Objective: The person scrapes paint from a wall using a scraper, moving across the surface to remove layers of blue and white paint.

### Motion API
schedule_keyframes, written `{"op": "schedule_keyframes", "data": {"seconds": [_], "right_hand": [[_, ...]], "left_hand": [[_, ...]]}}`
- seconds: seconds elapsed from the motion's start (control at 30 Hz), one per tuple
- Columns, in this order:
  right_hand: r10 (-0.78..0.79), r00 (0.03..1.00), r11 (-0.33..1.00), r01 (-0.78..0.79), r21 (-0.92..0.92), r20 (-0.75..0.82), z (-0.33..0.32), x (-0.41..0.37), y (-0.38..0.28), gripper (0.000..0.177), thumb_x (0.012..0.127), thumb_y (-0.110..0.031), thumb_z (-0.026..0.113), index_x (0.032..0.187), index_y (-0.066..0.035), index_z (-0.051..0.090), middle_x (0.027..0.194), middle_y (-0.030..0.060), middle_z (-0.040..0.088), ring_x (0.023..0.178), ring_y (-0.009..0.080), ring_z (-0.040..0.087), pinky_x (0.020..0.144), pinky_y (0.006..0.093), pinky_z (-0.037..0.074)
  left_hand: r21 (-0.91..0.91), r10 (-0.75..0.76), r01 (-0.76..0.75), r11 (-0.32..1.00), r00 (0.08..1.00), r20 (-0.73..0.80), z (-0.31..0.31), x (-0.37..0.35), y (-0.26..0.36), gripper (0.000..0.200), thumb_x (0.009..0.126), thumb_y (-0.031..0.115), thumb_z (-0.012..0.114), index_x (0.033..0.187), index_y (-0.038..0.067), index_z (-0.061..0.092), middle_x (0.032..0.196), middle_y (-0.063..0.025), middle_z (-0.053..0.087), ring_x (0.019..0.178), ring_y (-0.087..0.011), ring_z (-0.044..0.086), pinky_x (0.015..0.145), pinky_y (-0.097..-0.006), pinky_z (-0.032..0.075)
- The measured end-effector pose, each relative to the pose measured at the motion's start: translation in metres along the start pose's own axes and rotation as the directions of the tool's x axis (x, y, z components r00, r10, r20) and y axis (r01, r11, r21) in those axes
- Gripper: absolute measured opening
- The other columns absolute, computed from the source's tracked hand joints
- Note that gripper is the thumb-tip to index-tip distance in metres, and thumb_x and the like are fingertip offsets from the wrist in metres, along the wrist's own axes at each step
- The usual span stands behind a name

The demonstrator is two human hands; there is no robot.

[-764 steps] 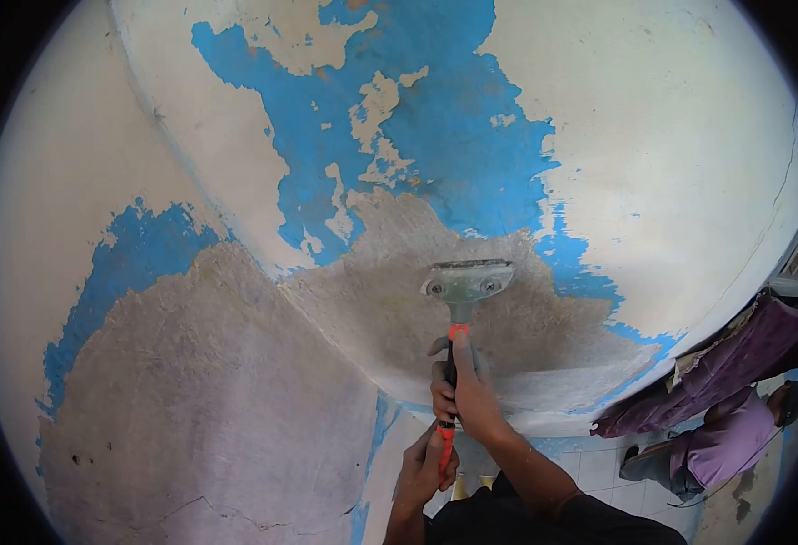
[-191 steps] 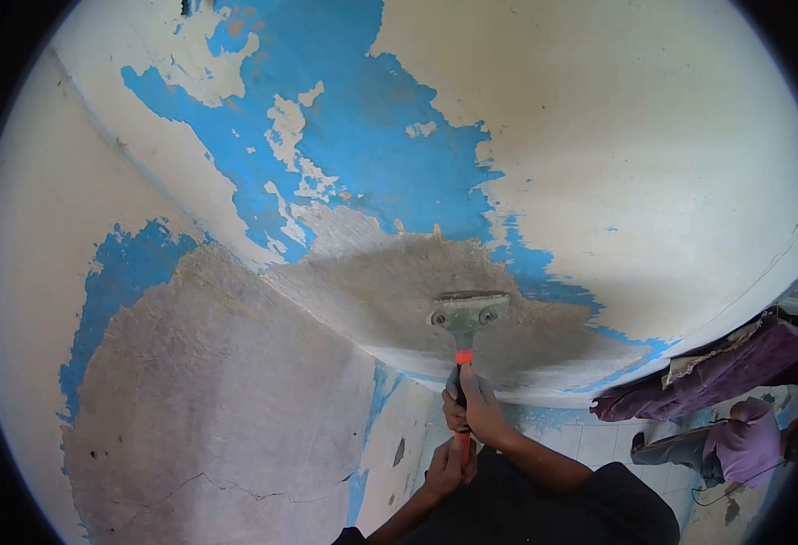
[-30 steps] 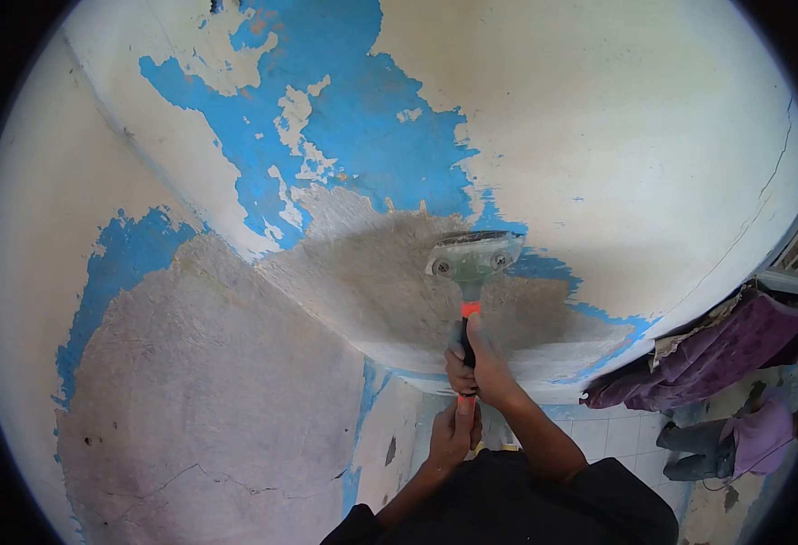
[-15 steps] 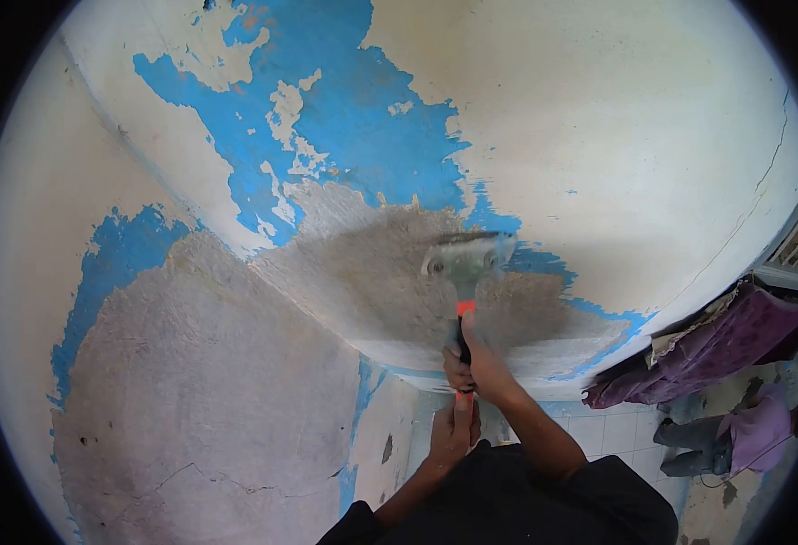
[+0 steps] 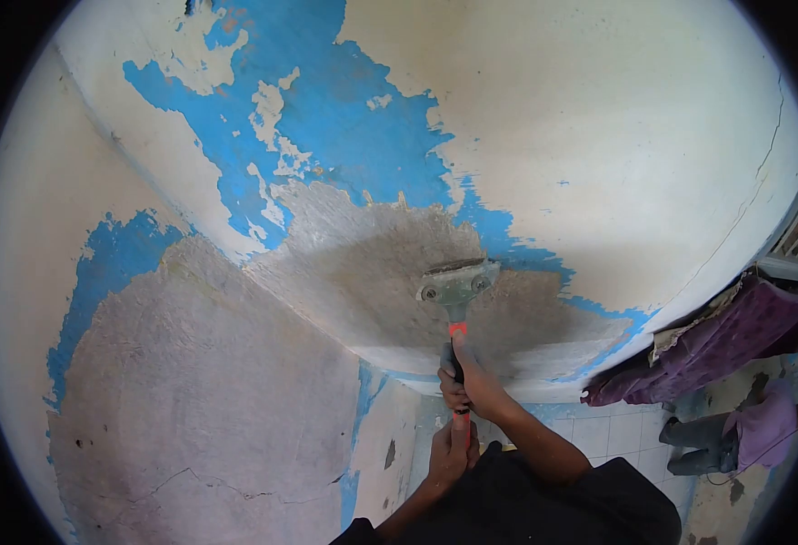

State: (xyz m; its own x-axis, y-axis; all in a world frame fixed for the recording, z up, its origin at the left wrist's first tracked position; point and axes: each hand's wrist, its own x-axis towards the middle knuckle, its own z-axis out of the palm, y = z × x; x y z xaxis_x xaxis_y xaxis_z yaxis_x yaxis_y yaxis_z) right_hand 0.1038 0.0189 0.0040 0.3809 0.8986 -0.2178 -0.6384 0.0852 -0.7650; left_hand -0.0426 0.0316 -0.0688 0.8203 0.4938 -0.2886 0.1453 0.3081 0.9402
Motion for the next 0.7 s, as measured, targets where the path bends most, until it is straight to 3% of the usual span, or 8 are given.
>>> {"op": "schedule_keyframes", "data": {"seconds": [0.13, 0.23, 0.33, 0.5, 0.7], "right_hand": [[-0.038, 0.999, 0.998, 0.035, -0.060, -0.039, -0.009, 0.008, 0.008, 0.056, 0.095, -0.064, 0.037, 0.072, -0.013, 0.036, 0.051, -0.0025, 0.028, 0.038, 0.0076, 0.025, 0.038, 0.0254, 0.023], [-0.043, 0.999, 0.999, 0.043, -0.001, -0.018, -0.017, 0.008, 0.017, 0.054, 0.098, -0.057, 0.038, 0.069, -0.011, 0.036, 0.052, -0.0018, 0.031, 0.039, 0.0078, 0.027, 0.038, 0.0248, 0.023], [-0.033, 0.999, 0.999, 0.034, -0.032, 0.032, -0.015, 0.006, 0.011, 0.057, 0.094, -0.065, 0.038, 0.072, -0.013, 0.037, 0.051, -0.0028, 0.029, 0.039, 0.0073, 0.026, 0.038, 0.0245, 0.022], [-0.049, 0.997, 0.997, 0.053, -0.057, 0.059, -0.003, 0.003, -0.014, 0.058, 0.094, -0.065, 0.038, 0.070, -0.013, 0.036, 0.052, -0.0035, 0.029, 0.040, 0.0071, 0.025, 0.038, 0.0243, 0.023], [-0.018, 1.000, 0.998, 0.019, -0.053, 0.026, -0.017, 0.003, 0.009, 0.059, 0.093, -0.066, 0.040, 0.070, -0.012, 0.036, 0.052, -0.0037, 0.029, 0.040, 0.0071, 0.025, 0.039, 0.0246, 0.022]], "left_hand": [[-0.030, 0.020, -0.020, 0.999, 1.000, -0.018, 0.002, 0.013, -0.014, 0.054, 0.101, 0.049, 0.034, 0.079, 0.003, 0.049, 0.054, -0.0025, 0.044, 0.042, -0.0111, 0.042, 0.042, -0.0260, 0.033], [-0.024, 0.050, -0.050, 0.998, 0.999, -0.016, 0.003, 0.013, -0.027, 0.054, 0.102, 0.049, 0.033, 0.079, 0.003, 0.049, 0.054, -0.0025, 0.044, 0.042, -0.0112, 0.042, 0.042, -0.0262, 0.033], [-0.010, 0.070, -0.070, 0.997, 0.997, -0.010, 0.006, 0.013, -0.019, 0.056, 0.102, 0.050, 0.030, 0.081, 0.002, 0.048, 0.053, -0.0034, 0.042, 0.041, -0.0124, 0.041, 0.042, -0.0265, 0.033], [0.039, 0.090, -0.088, 0.995, 0.995, -0.051, 0.015, 0.015, 0.003, 0.057, 0.102, 0.051, 0.028, 0.082, 0.002, 0.048, 0.053, -0.0040, 0.041, 0.041, -0.0131, 0.040, 0.041, -0.0269, 0.034], [-0.010, 0.071, -0.071, 0.997, 0.997, -0.041, 0.012, 0.014, -0.025, 0.058, 0.101, 0.053, 0.029, 0.082, 0.002, 0.048, 0.053, -0.0041, 0.042, 0.040, -0.0135, 0.040, 0.040, -0.0271, 0.034]]}}
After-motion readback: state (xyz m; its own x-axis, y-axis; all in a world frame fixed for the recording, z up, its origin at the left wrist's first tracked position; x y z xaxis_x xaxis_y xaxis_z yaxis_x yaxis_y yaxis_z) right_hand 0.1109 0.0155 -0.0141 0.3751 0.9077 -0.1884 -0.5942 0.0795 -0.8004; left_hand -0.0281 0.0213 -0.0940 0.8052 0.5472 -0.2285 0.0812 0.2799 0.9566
